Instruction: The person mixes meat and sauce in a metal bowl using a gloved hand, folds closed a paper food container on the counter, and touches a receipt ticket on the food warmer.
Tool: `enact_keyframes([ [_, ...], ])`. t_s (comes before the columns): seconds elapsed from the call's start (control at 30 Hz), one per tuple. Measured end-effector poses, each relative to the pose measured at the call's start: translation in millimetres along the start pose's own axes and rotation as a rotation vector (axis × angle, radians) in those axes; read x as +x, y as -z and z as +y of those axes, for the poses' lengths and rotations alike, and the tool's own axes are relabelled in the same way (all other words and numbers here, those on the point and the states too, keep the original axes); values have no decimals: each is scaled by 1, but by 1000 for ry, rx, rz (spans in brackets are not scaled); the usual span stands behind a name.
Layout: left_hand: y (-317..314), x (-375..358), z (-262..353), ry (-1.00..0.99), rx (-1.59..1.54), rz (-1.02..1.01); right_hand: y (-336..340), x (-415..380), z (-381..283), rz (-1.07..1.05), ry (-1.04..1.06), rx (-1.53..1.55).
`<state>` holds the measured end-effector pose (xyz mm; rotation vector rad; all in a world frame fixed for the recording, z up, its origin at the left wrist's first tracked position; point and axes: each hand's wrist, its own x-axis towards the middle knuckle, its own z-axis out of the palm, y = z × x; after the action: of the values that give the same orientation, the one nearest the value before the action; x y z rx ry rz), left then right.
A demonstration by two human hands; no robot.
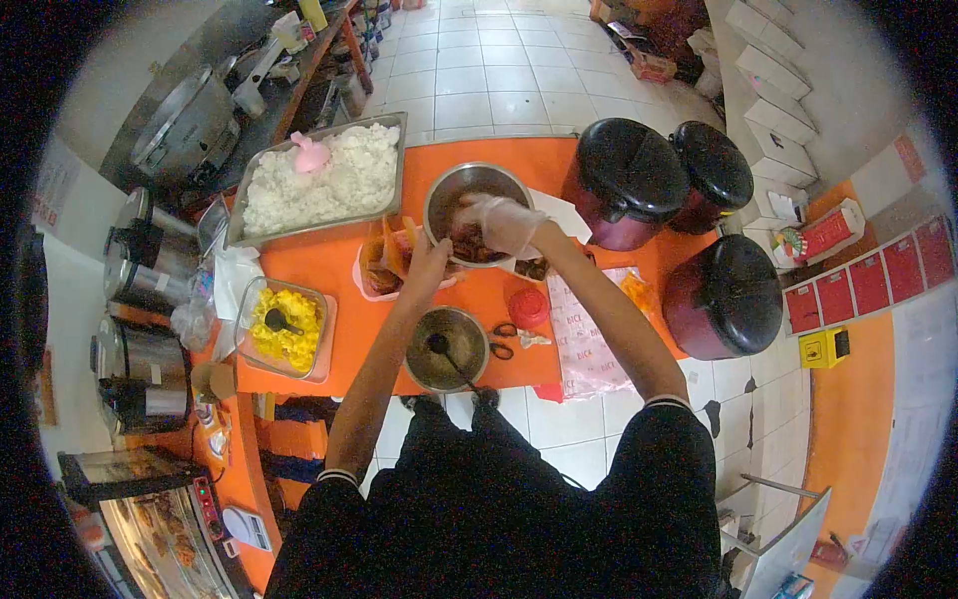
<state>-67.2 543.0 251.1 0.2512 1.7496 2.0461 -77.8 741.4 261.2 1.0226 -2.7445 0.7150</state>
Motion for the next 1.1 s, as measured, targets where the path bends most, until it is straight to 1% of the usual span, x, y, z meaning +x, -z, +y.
enact_keyframes([
  [0.03,2,-1,2,5,0,3,24,7,-25,-79,-132,61],
  [0.07,3,-1,5,59,21,-19,14,7,-23,-81,-134,66],
  [0.1,5,-1,5,114,44,-43,4,7,-23,-164,-244,42],
  [0.13,5,-3,2,115,50,-47,-3,7,-22,-241,-356,16],
  [0.17,3,-4,-2,116,37,-52,-5,7,-18,-232,-359,16],
  [0.23,-1,1,-11,110,23,-58,6,12,-21,-102,-341,-101],
  [0.27,-2,1,-18,57,-24,-66,7,12,-26,-41,-337,-152],
  [0.3,-3,1,-24,3,-72,-73,2,11,-33,-70,-373,-178],
  [0.33,0,2,-26,6,-73,-75,-9,7,-22,-71,-376,-176],
  [0.4,10,8,-24,-20,-44,-112,-28,2,6,-160,-57,-21],
  [0.43,9,6,-21,-21,-45,-111,-3,4,-6,-299,-47,-30],
  [0.47,5,3,-20,27,-72,-93,0,8,-11,-302,-49,-27],
  [0.5,2,1,-18,75,-99,-79,-1,13,-14,-249,-315,-32],
  [0.53,1,0,-20,80,-98,-84,2,17,-21,-192,-584,-37],
  [0.57,0,0,-22,50,-90,-61,6,17,-30,-171,-416,-182],
  [0.6,-2,3,-24,16,-85,-36,6,14,-27,-173,-418,-187],
  [0.67,9,14,-29,23,-40,-65,2,12,-21,-435,-183,-215],
  [0.7,13,16,-32,36,8,-93,10,14,-27,-426,-464,96],
  [0.73,10,10,-23,38,4,-91,19,16,-35,-332,-746,388],
  [0.8,5,-1,-9,28,-58,23,49,14,-38,-270,-19,48],
  [0.83,11,2,-13,29,-62,29,47,8,-34,-257,-95,53],
  [0.87,18,9,-18,33,-26,-35,41,6,-38,-258,-97,55],
  [0.9,20,14,-21,35,13,-106,34,5,-45,-372,-378,-12],
  [0.93,16,13,-19,32,14,-116,30,5,-48,-481,-662,-82],
  [0.97,10,9,-18,68,-46,-96,6,2,-33,-358,-688,-144],
  [1.0,5,6,-18,106,-106,-73,3,3,-30,-354,-692,-147],
  [1.07,-3,2,-18,85,-88,-53,-2,3,-24,-185,-465,-148],
  [1.1,-4,0,-17,67,-73,-29,6,3,-24,-217,-317,-104],
])
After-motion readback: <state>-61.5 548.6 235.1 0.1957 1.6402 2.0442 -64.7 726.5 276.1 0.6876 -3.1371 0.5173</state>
